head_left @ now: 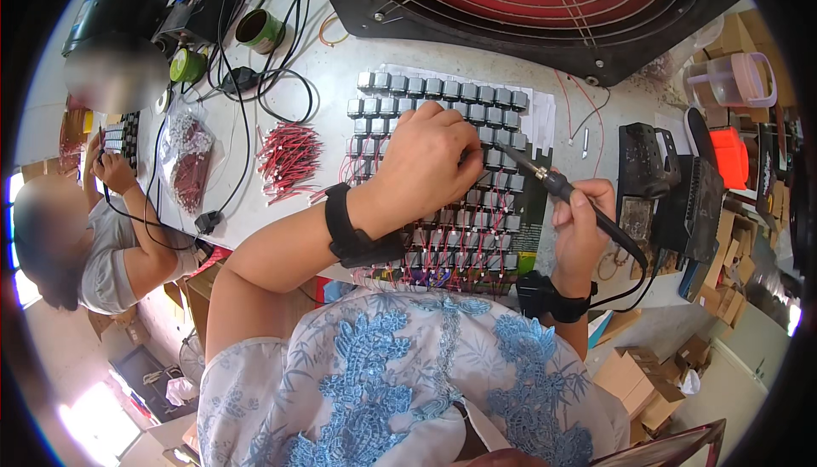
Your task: Soldering individual wire connections to a matrix of electronic switches or buttons on a circuit board.
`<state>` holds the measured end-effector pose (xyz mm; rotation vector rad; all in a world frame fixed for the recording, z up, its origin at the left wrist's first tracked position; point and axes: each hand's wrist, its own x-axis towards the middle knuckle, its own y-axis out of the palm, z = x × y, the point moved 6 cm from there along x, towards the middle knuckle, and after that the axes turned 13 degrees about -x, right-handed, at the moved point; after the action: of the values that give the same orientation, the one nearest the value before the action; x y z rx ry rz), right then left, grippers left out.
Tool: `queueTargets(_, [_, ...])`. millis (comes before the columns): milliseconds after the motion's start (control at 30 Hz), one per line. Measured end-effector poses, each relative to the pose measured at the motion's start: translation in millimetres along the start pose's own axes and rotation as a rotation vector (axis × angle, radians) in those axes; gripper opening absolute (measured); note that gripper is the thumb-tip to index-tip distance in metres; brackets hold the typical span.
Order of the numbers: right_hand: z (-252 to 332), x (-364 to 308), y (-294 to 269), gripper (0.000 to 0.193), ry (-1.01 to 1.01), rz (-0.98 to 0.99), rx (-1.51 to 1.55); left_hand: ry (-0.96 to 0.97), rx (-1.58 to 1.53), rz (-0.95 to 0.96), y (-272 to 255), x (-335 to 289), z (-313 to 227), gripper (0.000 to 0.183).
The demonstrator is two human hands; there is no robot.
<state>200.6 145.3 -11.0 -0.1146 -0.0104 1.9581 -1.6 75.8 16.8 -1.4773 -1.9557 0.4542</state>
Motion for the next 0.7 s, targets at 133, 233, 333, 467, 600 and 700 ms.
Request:
queueTargets(133, [-1.0,1.0,-1.3,0.008,-0.051,-0.003,0.000,-0.024,0.020,0.003,1.7,1.1,0.3,0.006])
queueTargets(233, [-1.2,0.8,-3.2,0.009,-0.063,0.018,-0.013,-0.026,0.029,0.006,2.3,1.4,-0.8,0.007])
queueTargets(333, [0.5,1.1,-1.3,0.010,-0.057,0.008,-0.009,-0.026,0.053,0.008,1.6,2.0,-0.2,0.007])
queueTargets(467, [-0.2,0.7,-0.5,0.003,-0.006,-0.034,0.037,-0.035,0.063,0.010,0.5,2.5,0.8,0.007])
queueTargets(600, [-2.5,0.5,6.1,0.006,0.019,-0.027,0.054,-0.061,0.089,0.007,-5.0,-3.4,1.7,0.011])
queueTargets(700, [-2.2,-2.9,-1.9,0.010,0.055,-0.091,-0.169,-0.033,0.144,0.000,-10.3,-5.9,-8.5,0.017])
